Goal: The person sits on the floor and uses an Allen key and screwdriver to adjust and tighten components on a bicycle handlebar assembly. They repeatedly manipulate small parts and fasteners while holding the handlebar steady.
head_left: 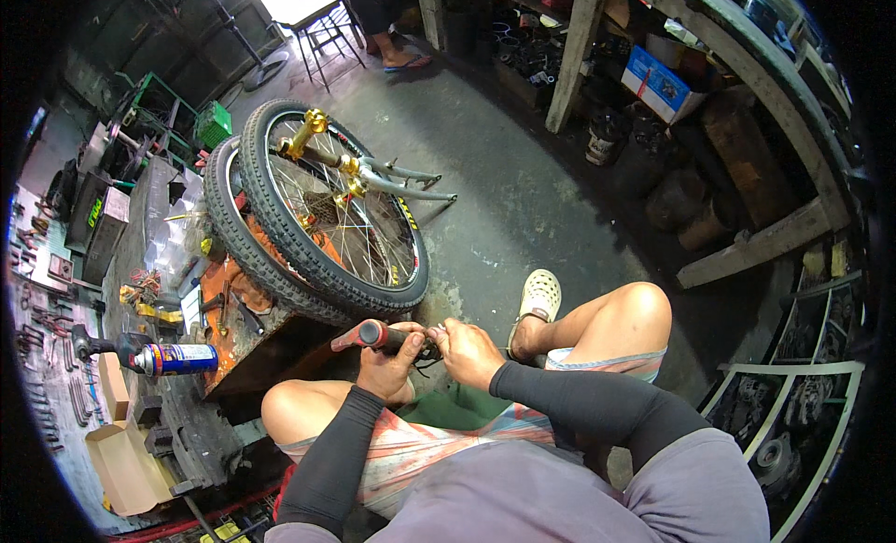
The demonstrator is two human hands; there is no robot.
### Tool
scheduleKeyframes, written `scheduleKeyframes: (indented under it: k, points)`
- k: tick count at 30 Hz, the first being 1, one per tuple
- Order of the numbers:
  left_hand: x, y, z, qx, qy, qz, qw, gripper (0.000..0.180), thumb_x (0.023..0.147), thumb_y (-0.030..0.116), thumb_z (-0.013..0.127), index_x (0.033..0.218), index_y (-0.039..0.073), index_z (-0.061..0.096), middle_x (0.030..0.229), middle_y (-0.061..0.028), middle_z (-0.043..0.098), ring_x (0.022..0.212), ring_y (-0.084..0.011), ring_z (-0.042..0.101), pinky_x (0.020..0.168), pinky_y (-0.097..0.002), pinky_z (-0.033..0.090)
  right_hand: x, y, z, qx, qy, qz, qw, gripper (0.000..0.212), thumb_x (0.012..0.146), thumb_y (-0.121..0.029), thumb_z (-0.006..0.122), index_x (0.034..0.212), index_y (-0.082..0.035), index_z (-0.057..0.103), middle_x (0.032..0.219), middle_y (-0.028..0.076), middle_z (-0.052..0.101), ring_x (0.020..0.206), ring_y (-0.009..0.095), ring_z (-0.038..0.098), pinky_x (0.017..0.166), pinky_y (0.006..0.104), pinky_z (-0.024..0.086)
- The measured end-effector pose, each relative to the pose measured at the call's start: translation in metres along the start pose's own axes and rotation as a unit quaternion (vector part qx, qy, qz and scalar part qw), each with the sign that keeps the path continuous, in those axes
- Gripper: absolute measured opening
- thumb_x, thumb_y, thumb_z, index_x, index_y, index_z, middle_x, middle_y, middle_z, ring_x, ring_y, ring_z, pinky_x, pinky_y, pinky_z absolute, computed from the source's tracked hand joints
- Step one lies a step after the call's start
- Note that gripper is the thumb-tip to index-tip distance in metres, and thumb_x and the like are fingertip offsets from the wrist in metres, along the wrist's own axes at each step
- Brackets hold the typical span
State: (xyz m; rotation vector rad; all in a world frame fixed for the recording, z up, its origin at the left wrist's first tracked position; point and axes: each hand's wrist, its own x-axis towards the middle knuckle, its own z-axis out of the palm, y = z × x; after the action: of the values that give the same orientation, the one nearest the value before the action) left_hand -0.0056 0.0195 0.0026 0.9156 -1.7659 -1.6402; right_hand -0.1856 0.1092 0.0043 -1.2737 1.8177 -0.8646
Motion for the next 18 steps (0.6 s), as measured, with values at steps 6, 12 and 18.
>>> scheduleKeyframes:
  k: [6,12,18]
  points:
    - [0.009,0.004,0.006,-0.014,-0.002,0.035,0.999,0.031,0.100,0.026,0.082,0.111,-0.002,0.075,0.099,-0.0056,0.077,0.084,-0.0127,0.070,0.076,-0.0305,0.058,0.000,0.008,-0.002,0.017,0.014,-0.016,1.000,0.039,0.112,-0.034,0.054,0.098,0.002,0.059,0.086,0.032,0.069,0.087,0.054,0.068,0.075,0.0605,0.051]
    - [0.008,0.000,0.002,-0.005,-0.005,0.030,1.000,0.035,0.100,0.030,0.082,0.114,-0.002,0.073,0.102,-0.0061,0.075,0.089,-0.0122,0.069,0.077,-0.0292,0.057,0.006,0.005,-0.009,0.025,-0.001,-0.020,0.999,0.038,0.112,-0.033,0.054,0.097,0.002,0.059,0.084,0.031,0.069,0.085,0.054,0.067,0.074,0.0606,0.051]
    - [0.007,-0.005,-0.005,0.029,-0.025,0.052,0.998,0.037,0.101,0.031,0.080,0.116,-0.002,0.073,0.106,-0.0071,0.076,0.091,-0.0131,0.069,0.080,-0.0295,0.058,0.002,0.011,-0.002,0.033,-0.002,-0.039,0.999,0.037,0.111,-0.031,0.057,0.095,0.002,0.056,0.081,0.031,0.067,0.084,0.054,0.067,0.072,0.0602,0.050]
